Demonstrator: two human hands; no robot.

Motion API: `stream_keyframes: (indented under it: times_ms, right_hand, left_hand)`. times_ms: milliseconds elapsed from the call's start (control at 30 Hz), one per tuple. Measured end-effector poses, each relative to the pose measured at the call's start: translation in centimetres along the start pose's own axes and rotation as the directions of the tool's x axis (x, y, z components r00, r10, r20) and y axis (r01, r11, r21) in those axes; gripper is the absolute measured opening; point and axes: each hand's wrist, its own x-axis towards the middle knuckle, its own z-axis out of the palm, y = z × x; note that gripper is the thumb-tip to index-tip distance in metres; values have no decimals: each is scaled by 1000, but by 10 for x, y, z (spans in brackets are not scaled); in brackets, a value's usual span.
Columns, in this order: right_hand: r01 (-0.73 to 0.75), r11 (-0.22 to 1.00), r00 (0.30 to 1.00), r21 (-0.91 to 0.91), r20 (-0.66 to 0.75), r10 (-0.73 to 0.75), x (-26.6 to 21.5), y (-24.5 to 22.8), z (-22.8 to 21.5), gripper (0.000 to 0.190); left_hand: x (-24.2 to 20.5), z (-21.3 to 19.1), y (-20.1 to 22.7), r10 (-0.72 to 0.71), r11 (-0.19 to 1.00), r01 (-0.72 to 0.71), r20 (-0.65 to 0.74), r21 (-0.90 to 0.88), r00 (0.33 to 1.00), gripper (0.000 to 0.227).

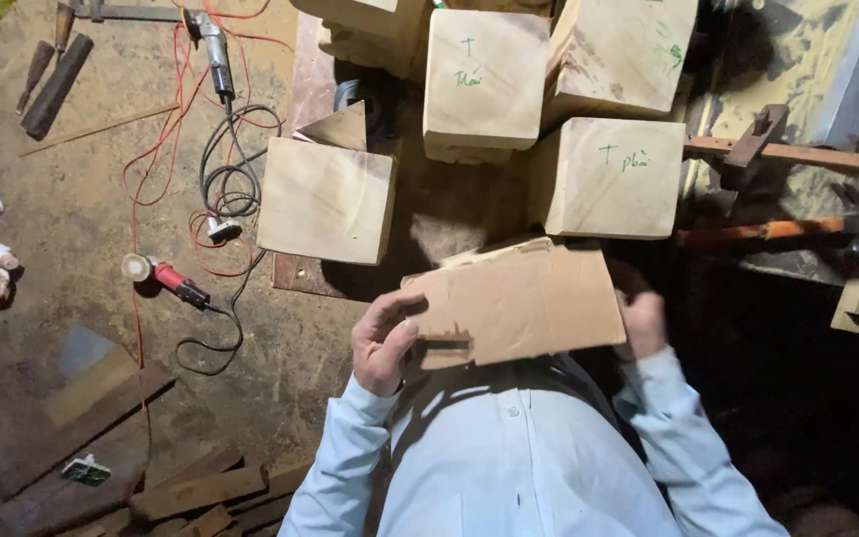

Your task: Marking layout lines on wooden blocks and a cardboard template using a pen for woodworking preparation.

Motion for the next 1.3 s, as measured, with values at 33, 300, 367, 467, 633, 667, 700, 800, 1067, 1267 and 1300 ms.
stream_keyframes:
  times_ms: [33,300,367,467,633,667,700,800,1067,1267,1300]
  right_hand:
    - [-312,880,928,-358,83,362,3,-19,20,19]
    - [-278,876,903,-394,203,378,-31,-152,35,26]
    - [-490,753,816,-439,73,574,-47,-134,29,32]
    - [-537,696,761,-476,82,644,-51,-127,39,31]
    - [-502,753,804,-426,91,588,-58,-113,27,37]
    - [-481,750,820,-453,70,568,-56,-109,24,43]
    - [-480,751,820,-453,74,568,-51,-106,27,43]
    - [-517,849,852,111,165,498,-38,-104,31,11]
    - [-267,915,955,303,214,208,-20,-88,20,30]
    - [-255,818,937,516,340,77,-7,-57,45,61]
    - [-255,818,937,516,341,76,-12,-88,50,61]
  left_hand:
    - [1,0,-8,22,1000,-23,-37,-17,999,35]
    - [4,-5,-8,8,1000,-8,-4,-5,1000,32]
    - [8,-7,-2,14,999,-15,25,41,1000,33]
    - [4,-12,9,12,999,-13,31,51,999,34]
    - [10,-14,17,-28,994,18,96,105,995,35]
    - [13,-14,19,-25,990,7,126,139,992,36]
    - [16,-14,20,-24,990,7,123,142,992,36]
    - [28,-11,23,1,978,-33,151,206,989,38]
    - [43,3,11,81,977,-85,27,198,996,38]
    - [30,16,1,30,997,-26,-65,73,997,46]
    - [25,15,-14,31,997,-26,-66,73,997,46]
